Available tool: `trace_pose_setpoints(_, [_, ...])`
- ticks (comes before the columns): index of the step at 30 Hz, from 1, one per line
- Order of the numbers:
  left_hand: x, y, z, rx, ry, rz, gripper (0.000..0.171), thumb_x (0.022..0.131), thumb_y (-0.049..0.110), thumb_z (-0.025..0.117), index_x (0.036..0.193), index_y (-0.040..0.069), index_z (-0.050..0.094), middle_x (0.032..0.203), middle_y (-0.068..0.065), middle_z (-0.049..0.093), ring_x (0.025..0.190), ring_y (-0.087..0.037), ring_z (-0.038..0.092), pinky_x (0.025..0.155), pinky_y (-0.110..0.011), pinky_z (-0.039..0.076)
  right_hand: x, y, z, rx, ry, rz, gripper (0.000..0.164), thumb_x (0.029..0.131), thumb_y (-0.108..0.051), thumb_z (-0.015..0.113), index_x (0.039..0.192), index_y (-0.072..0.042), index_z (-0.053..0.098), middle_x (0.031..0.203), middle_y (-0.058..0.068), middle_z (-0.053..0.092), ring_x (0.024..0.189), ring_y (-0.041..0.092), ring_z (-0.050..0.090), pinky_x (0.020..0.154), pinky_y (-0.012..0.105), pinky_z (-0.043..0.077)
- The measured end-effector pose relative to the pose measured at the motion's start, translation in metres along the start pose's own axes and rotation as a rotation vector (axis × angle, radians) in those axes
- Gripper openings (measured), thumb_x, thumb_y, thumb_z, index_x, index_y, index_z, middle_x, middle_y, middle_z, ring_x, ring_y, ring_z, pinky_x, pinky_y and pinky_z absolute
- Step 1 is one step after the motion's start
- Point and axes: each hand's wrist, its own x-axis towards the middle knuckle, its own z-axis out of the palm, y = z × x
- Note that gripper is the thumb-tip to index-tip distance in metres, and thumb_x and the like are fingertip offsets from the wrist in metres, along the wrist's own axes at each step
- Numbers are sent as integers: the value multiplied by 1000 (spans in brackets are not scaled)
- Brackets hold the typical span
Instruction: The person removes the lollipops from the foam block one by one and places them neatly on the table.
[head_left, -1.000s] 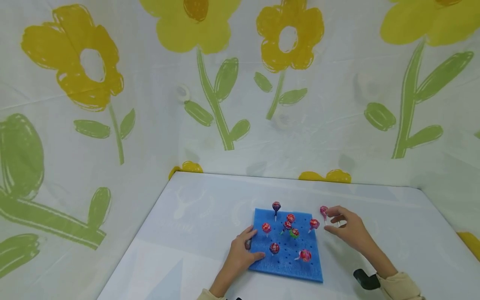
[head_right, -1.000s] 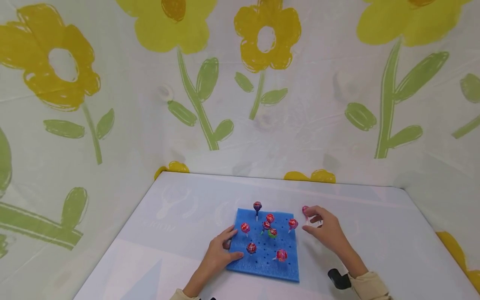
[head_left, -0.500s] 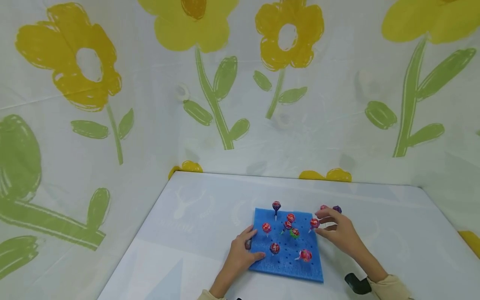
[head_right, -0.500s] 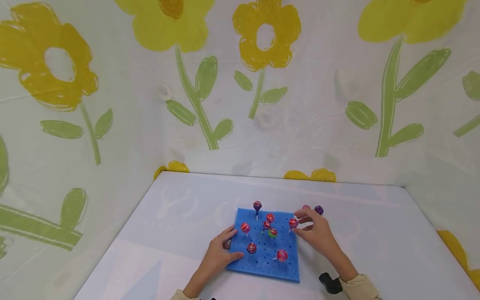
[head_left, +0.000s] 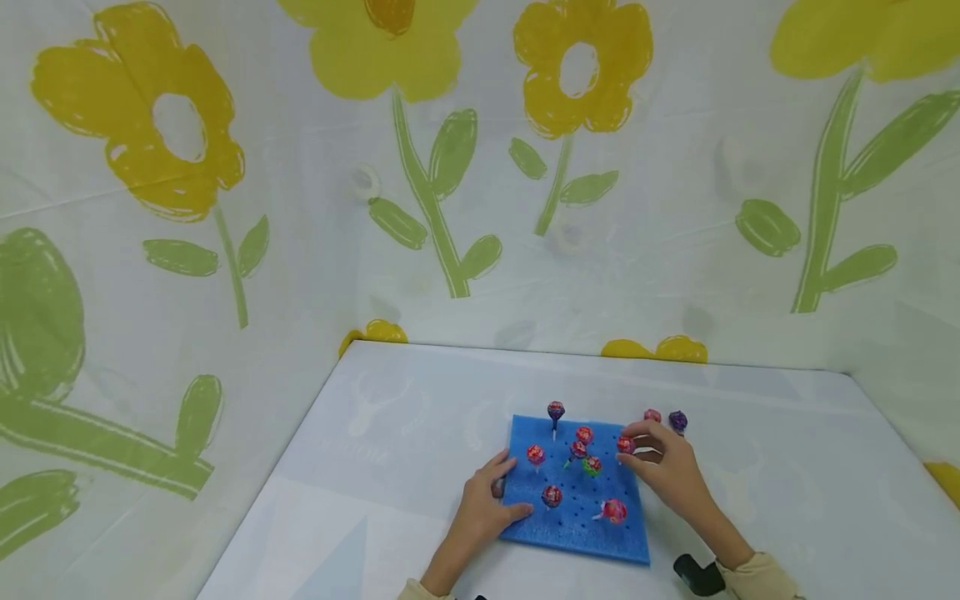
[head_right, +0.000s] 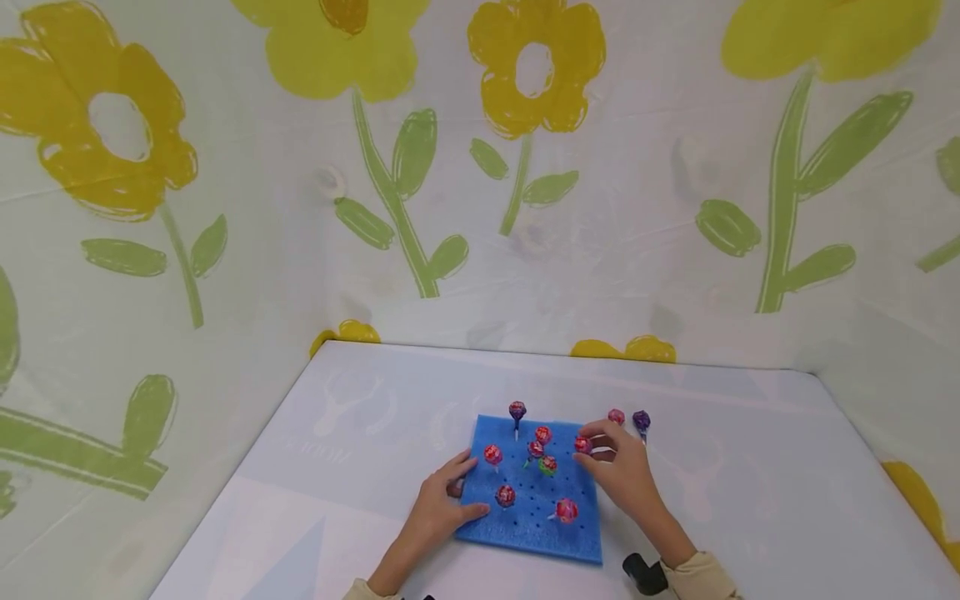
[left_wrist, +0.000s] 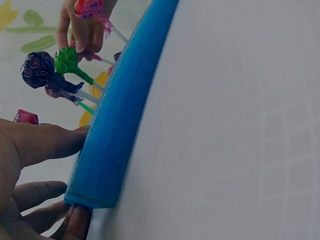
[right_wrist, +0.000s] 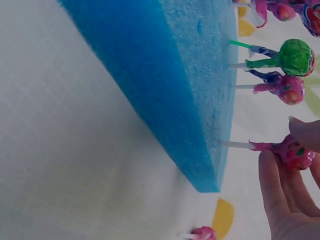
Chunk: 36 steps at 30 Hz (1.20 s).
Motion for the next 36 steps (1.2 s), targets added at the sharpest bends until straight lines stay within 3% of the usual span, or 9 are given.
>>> trace_pose_setpoints(9, [1,-1,1,-14,3,9,67,72,15,83,130,-2,54,144,-15,42,128,-41,41,94,-48,44,-5,6,3,11,76,-24,30,79,-2,75,104,-4,60,100,11,62,95,31,63,75,26,54])
trace_pose_setpoints(17, [3,-3,1,-8,6,18,67,72,18,83,130,-2,54,143,-15,43,128,-39,41,95,-47,44,2,42,9,21,205,-184,29,80,-15,76,103,-23,60,98,-5,61,89,6,62,69,16,52])
trace_pose_setpoints(23, [2,-4,1,-18,8,27,67,71,17,83,129,-2,55,143,-15,43,127,-40,41,96,-48,43,9,60,3,55,235,-269,31,82,-21,74,108,-28,61,104,-7,60,90,6,62,71,17,52])
trace_pose_setpoints(27, [2,-4,1,-18,6,23,67,72,18,83,130,-2,54,143,-15,43,129,-40,39,97,-49,42,13,69,-3,54,244,-276,32,82,-22,74,112,-24,62,106,-7,62,90,6,62,71,17,52])
trace_pose_setpoints(32, [3,-5,2,-8,10,17,67,72,18,83,130,-2,54,143,-15,43,130,-40,38,97,-49,41,15,80,-9,35,278,-265,35,81,-24,75,112,-32,61,105,-8,63,89,5,61,70,16,52])
trace_pose_setpoints(36, [3,-5,2,-7,12,13,67,72,17,83,130,-2,55,143,-14,43,129,-39,39,97,-48,42,17,85,-14,18,296,-254,36,81,-22,76,112,-32,61,105,-8,62,90,6,61,71,14,51])
